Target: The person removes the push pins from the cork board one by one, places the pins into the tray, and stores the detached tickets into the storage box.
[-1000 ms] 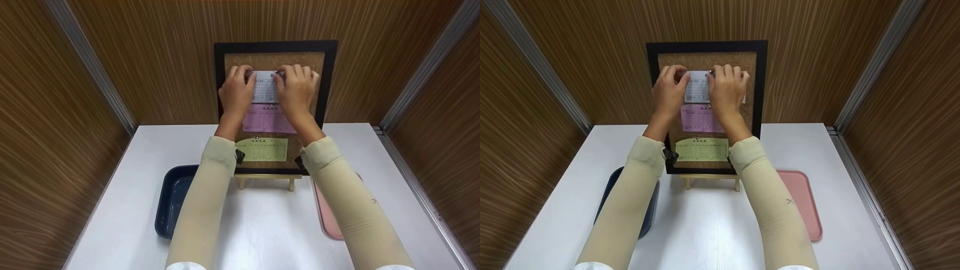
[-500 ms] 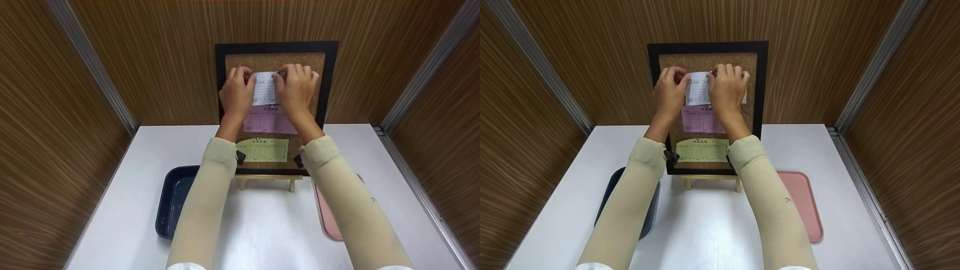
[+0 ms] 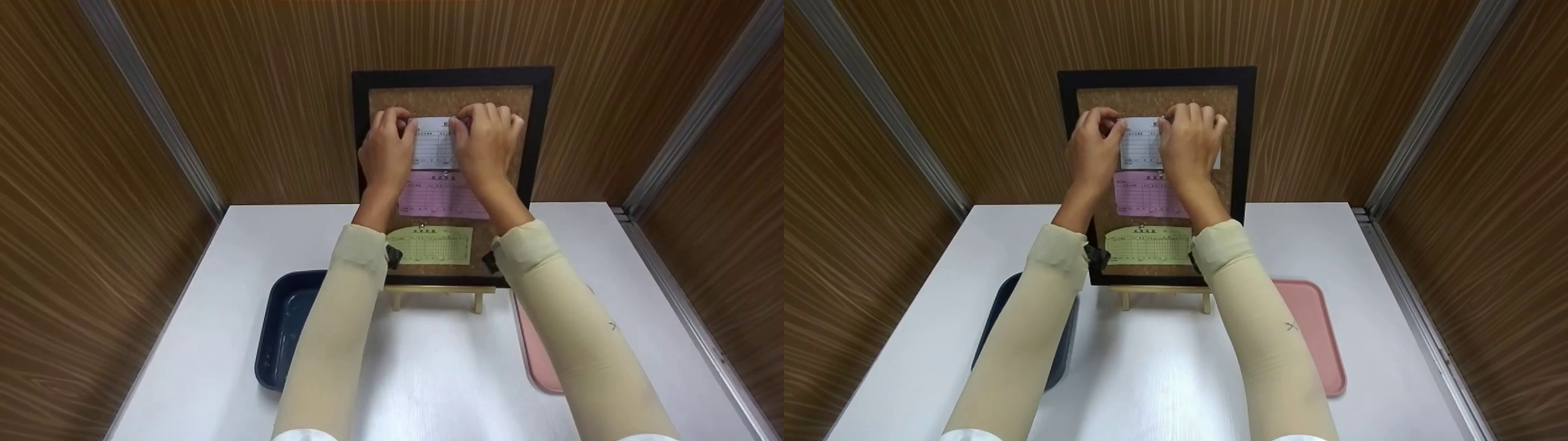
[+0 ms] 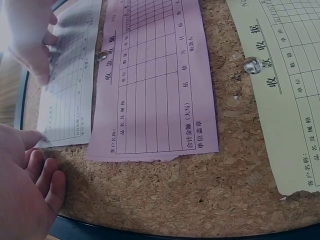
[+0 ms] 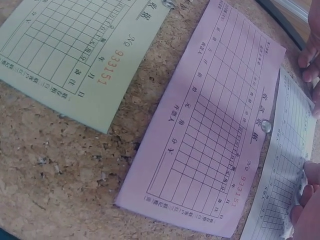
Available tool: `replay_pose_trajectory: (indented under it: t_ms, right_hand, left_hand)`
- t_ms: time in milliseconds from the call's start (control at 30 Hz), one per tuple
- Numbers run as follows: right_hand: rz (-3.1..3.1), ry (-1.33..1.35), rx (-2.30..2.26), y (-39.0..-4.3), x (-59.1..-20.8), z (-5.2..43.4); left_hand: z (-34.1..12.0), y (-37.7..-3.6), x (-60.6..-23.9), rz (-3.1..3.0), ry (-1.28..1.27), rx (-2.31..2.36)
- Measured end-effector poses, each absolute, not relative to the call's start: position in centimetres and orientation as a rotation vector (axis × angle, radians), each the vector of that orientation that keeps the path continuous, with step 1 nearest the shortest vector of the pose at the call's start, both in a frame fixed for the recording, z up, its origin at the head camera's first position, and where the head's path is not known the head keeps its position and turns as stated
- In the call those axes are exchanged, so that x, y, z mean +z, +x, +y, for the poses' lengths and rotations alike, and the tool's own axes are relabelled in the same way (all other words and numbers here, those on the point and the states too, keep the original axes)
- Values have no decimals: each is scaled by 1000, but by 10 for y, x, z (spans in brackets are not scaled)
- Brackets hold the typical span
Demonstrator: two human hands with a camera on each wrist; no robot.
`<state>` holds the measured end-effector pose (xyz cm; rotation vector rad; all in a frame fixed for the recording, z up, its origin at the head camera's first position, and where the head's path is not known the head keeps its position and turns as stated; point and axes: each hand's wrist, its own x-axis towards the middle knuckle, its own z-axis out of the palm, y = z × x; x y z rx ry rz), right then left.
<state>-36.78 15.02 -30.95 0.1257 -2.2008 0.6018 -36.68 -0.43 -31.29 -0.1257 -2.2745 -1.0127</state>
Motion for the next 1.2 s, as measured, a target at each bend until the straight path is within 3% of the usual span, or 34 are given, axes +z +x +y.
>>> replay_pose_trajectory:
  t_ms: [1200]
  right_hand:
    - [-2186, 208, 639, -372, -308, 156]
  left_hand:
    - [-4, -369, -317, -2264, -137, -1032]
